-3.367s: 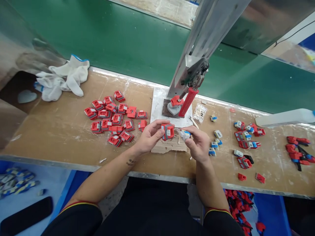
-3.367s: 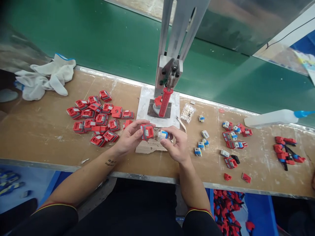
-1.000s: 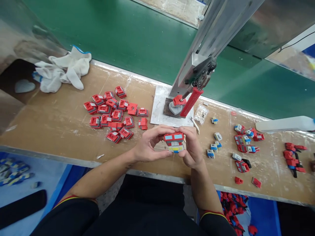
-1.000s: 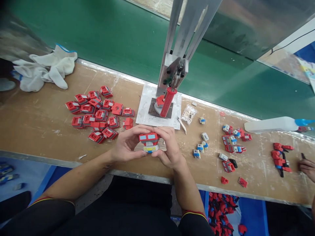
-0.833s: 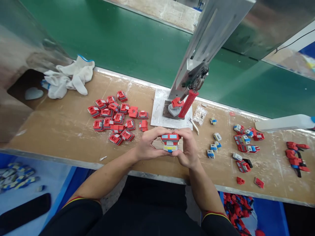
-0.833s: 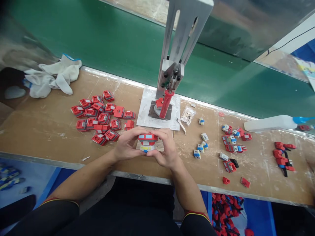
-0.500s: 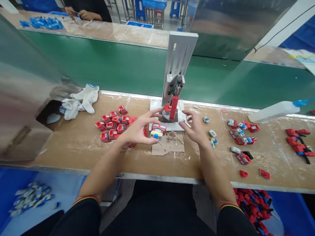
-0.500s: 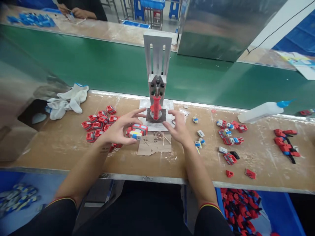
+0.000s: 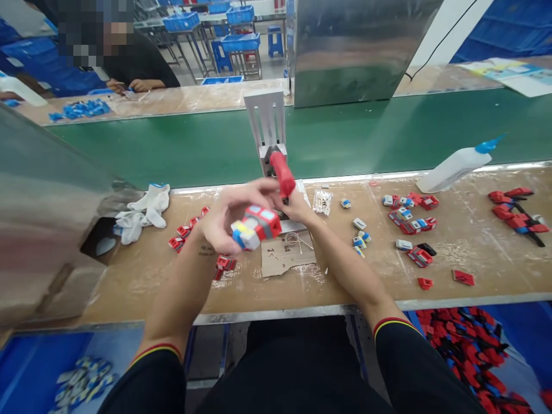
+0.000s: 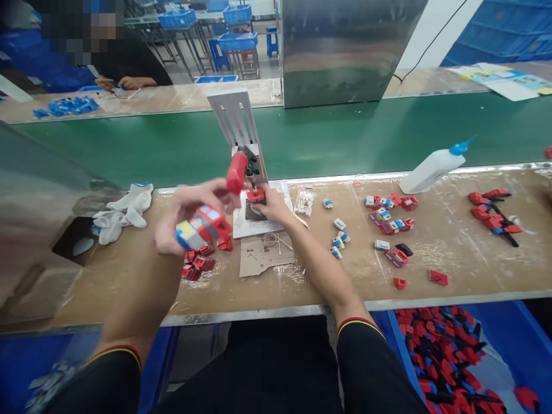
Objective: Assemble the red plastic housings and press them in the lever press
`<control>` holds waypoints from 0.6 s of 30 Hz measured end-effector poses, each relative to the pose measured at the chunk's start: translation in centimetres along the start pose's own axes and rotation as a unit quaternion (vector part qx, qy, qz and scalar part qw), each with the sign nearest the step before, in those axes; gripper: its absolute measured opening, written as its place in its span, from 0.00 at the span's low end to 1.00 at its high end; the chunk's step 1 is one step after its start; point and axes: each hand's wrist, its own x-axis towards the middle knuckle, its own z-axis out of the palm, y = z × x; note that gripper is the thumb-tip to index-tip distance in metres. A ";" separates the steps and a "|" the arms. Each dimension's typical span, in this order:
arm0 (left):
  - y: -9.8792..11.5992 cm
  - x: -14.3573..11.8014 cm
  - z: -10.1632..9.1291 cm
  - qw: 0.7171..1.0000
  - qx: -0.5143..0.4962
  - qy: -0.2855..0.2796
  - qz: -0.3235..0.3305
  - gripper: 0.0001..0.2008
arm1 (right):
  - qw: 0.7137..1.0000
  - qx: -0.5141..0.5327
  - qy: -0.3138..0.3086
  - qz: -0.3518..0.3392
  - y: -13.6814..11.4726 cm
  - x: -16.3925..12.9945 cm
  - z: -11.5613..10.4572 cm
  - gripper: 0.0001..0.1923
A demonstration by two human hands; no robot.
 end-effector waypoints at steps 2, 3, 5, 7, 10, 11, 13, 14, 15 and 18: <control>1.5 3.1 -1.2 0.997 0.016 0.030 0.066 0.31 | 1.000 0.008 0.022 0.013 0.1 -0.4 -0.2 0.27; 1.9 5.0 -2.1 0.992 0.008 0.053 0.110 0.32 | 0.999 0.020 0.031 0.020 0.1 -0.8 -0.5 0.28; 2.2 8.5 -4.1 0.986 -0.009 0.079 0.148 0.39 | 0.997 0.062 0.039 0.030 0.1 -1.7 -1.2 0.29; 2.1 10.9 -5.5 0.985 0.008 0.097 0.142 0.39 | 0.991 0.121 0.038 0.040 0.1 -3.0 -2.3 0.31; 2.2 11.5 -5.3 0.977 0.068 0.184 0.085 0.18 | 0.978 0.199 0.030 0.051 0.0 -5.5 -4.2 0.34; 2.4 11.0 -4.8 0.974 0.074 0.201 0.080 0.18 | 0.974 0.221 0.029 0.049 -0.1 -6.4 -4.8 0.35; 2.8 9.5 -3.3 0.970 0.055 0.211 0.105 0.24 | 0.965 0.258 0.032 0.035 -0.5 -8.2 -5.9 0.38; 2.9 8.5 -2.5 0.970 0.034 0.208 0.123 0.29 | 0.961 0.274 0.037 0.027 -0.7 -9.0 -6.3 0.39; 2.9 7.5 -1.9 0.967 0.011 0.213 0.136 0.31 | 0.956 0.290 0.045 0.022 -1.0 -9.8 -6.6 0.39; 1.8 4.2 -0.5 0.962 -0.064 0.241 0.116 0.31 | 0.933 0.351 0.073 0.041 -2.0 -11.5 -7.0 0.36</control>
